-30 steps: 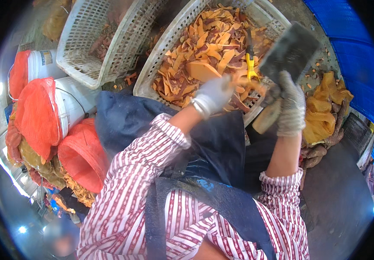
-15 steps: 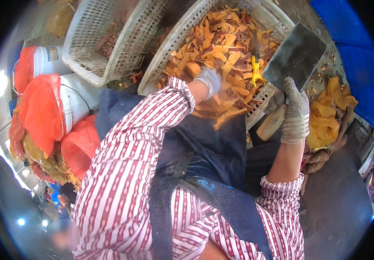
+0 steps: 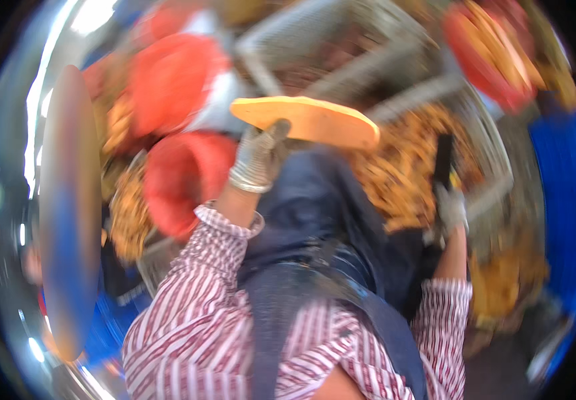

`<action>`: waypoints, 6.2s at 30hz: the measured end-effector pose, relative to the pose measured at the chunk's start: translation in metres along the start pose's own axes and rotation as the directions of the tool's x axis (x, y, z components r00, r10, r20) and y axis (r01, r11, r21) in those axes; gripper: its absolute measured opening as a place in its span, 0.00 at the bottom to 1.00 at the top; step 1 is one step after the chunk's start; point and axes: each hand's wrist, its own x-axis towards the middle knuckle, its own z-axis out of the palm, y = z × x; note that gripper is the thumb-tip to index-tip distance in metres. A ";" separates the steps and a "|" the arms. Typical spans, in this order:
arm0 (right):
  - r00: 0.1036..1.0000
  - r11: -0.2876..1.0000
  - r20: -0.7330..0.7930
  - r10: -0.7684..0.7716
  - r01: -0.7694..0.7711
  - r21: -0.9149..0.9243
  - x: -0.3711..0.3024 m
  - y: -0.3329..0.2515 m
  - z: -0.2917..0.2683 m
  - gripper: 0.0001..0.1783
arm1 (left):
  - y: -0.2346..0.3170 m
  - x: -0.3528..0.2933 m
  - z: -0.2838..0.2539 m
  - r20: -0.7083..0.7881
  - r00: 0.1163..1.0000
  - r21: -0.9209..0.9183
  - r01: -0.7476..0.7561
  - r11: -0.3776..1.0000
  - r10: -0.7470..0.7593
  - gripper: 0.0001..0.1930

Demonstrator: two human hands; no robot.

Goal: The person repeatedly picks up unpeeled root vegetables from a white basket, peels them with a yellow peeler, and places the peeled vegetables into a red bowl while discarding peels into a separate basket. The process continues with multiple vegetables in a repetitive cycle.

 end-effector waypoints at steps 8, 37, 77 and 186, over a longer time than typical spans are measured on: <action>0.992 0.992 0.123 0.030 -0.014 -0.128 -0.002 0.043 0.031 0.14 | 0.077 -0.165 -0.143 -0.743 0.422 0.511 -0.146 0.847 0.520 0.13; 0.926 0.649 0.131 0.354 -0.143 -0.747 0.015 -0.017 0.011 0.26 | -0.033 0.153 -0.098 -0.173 0.955 0.715 -0.046 0.698 0.240 0.19; 0.791 0.410 0.299 0.534 0.067 -0.909 0.056 0.027 -0.036 0.22 | -0.111 0.429 -0.132 -0.075 0.955 0.357 0.295 0.886 -0.288 0.26; 0.981 0.110 -0.169 0.093 0.159 0.981 0.003 -0.095 0.026 0.13 | -0.150 0.106 0.059 0.314 0.680 0.033 0.690 0.723 -0.663 0.36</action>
